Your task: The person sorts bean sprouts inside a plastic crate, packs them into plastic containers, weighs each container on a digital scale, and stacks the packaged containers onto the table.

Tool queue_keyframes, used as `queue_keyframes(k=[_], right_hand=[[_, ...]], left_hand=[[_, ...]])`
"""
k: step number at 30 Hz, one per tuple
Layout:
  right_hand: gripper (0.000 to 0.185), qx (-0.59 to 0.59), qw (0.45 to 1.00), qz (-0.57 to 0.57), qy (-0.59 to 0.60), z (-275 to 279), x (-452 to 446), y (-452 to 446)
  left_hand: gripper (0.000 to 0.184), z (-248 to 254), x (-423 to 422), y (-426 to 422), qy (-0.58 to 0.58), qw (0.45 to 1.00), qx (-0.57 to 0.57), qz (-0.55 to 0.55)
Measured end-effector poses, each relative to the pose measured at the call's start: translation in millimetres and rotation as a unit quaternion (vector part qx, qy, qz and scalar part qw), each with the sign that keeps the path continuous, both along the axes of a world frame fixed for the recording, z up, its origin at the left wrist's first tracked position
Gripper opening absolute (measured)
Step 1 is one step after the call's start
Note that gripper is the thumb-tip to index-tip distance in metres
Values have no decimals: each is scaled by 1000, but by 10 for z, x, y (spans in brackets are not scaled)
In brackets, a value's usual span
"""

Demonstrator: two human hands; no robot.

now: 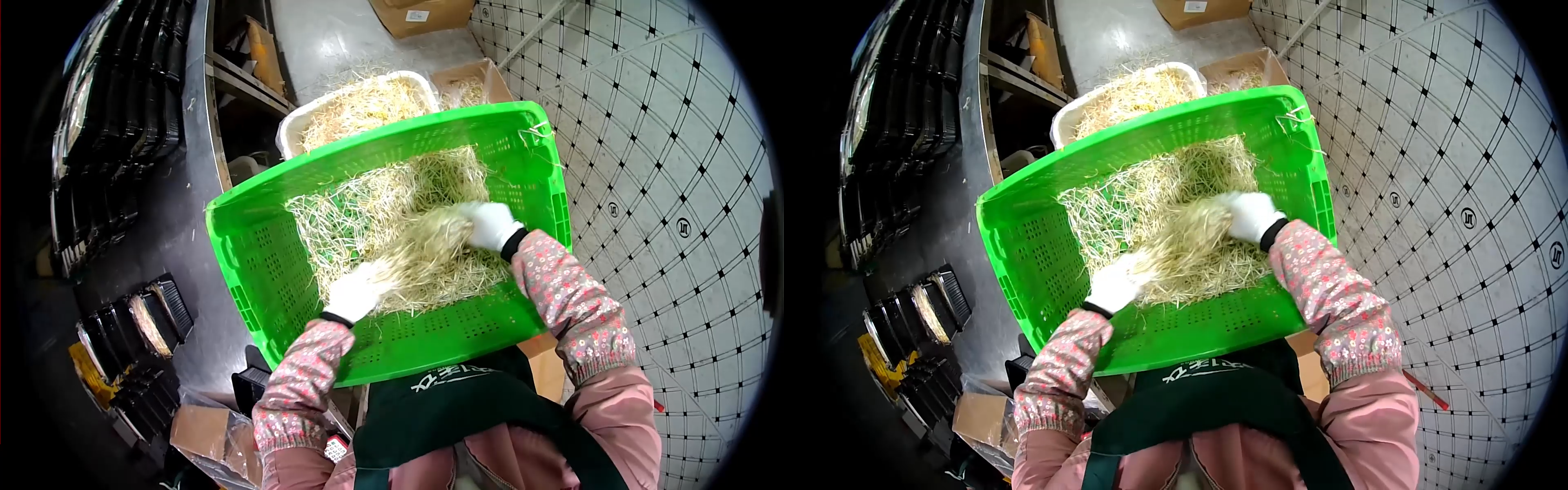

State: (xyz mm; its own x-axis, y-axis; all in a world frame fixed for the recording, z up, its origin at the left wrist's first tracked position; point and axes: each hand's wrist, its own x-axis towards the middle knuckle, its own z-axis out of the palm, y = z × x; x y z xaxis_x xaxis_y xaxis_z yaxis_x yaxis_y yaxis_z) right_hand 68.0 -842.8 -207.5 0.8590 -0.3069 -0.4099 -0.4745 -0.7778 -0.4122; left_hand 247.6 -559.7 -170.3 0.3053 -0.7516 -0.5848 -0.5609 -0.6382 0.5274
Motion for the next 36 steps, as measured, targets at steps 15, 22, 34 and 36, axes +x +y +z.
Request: queue_keyframes(k=[15,22,34,36], right_hand=[[124,68,990,-9,125,280,365,-74],[143,-48,980,79,176,255,208,494],[33,81,982,63,157,-70,327,16],[20,52,993,11,101,-67,293,-75]], left_hand=[[120,-405,-552,-289,-49,991,-117,-38],[140,-693,-208,-946,-98,988,-43,-114],[69,-113,67,-930,52,998,40,9],[59,-152,171,-517,19,999,-44,16]])
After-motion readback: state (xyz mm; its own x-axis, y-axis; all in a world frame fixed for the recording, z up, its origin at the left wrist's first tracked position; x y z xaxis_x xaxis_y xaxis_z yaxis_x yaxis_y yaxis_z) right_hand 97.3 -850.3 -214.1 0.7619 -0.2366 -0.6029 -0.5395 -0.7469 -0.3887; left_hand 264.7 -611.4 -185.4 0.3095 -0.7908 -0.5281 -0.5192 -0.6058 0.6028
